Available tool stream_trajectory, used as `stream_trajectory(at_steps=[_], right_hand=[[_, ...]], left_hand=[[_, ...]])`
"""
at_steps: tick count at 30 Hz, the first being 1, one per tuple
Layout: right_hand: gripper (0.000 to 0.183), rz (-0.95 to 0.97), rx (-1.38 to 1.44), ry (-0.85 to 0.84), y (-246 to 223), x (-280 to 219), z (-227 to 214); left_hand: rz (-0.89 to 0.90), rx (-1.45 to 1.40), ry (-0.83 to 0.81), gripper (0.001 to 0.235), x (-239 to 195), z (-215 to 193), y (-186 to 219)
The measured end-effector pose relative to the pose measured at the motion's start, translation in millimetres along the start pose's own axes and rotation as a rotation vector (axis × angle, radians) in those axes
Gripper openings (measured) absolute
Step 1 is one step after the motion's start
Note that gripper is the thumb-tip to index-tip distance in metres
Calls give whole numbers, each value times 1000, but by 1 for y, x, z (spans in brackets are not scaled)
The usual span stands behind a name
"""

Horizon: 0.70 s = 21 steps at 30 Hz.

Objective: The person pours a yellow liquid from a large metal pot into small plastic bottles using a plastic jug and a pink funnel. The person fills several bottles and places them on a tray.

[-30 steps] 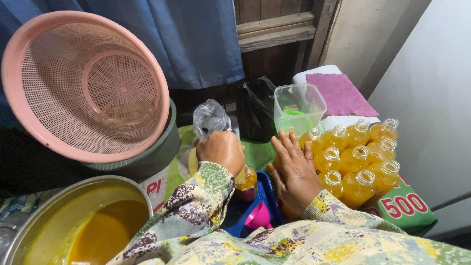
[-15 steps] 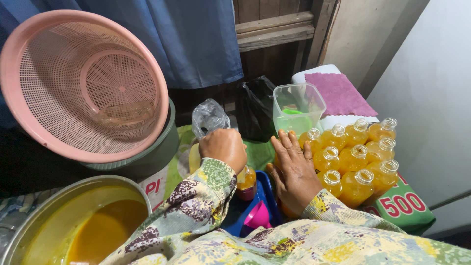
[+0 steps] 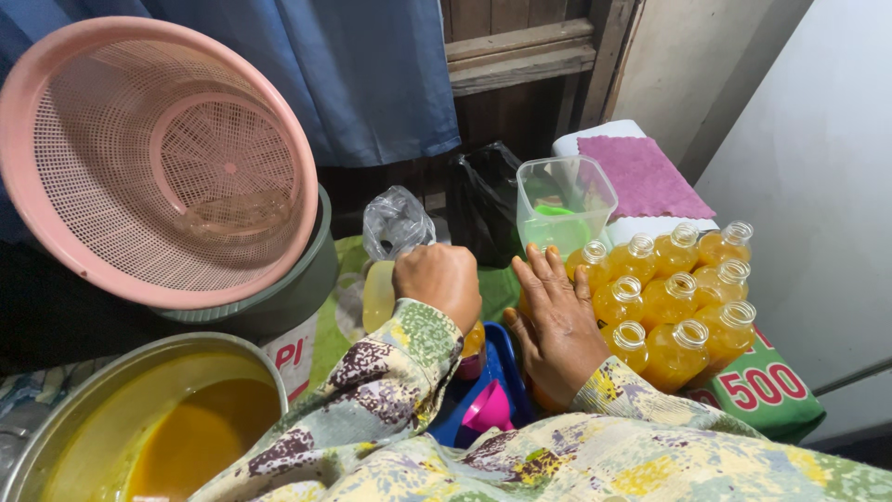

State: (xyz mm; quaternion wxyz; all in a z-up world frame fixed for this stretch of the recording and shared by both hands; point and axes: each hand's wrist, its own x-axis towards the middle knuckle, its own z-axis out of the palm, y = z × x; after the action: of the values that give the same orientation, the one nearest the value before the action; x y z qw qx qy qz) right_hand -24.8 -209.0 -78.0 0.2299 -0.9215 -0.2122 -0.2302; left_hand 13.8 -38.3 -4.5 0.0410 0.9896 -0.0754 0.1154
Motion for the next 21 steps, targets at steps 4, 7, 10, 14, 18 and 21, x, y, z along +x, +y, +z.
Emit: stream_trajectory(at_steps=[4,7,10,14,18,21], right_hand=[[66,-3,-1,10,2,0,2],[67,0,5,11,3,-1,3],[66,-8,17,8,5,-2,3],[67,-8,10,1,4,-1,3],[67,-22,30,-13,2,1,-1],[68,-39,50,-3,-1,5,-3]], left_hand=[[37,69,0,8,-3,1,8],[47,71,3,8,-6,2,9],[12,22,2,10,-5,2,4],[-176,-205,35,27,-9,5,-19],[-373,-377,110,32,-25,13,-50],[-477,-465,203,38,-45,23,-71]])
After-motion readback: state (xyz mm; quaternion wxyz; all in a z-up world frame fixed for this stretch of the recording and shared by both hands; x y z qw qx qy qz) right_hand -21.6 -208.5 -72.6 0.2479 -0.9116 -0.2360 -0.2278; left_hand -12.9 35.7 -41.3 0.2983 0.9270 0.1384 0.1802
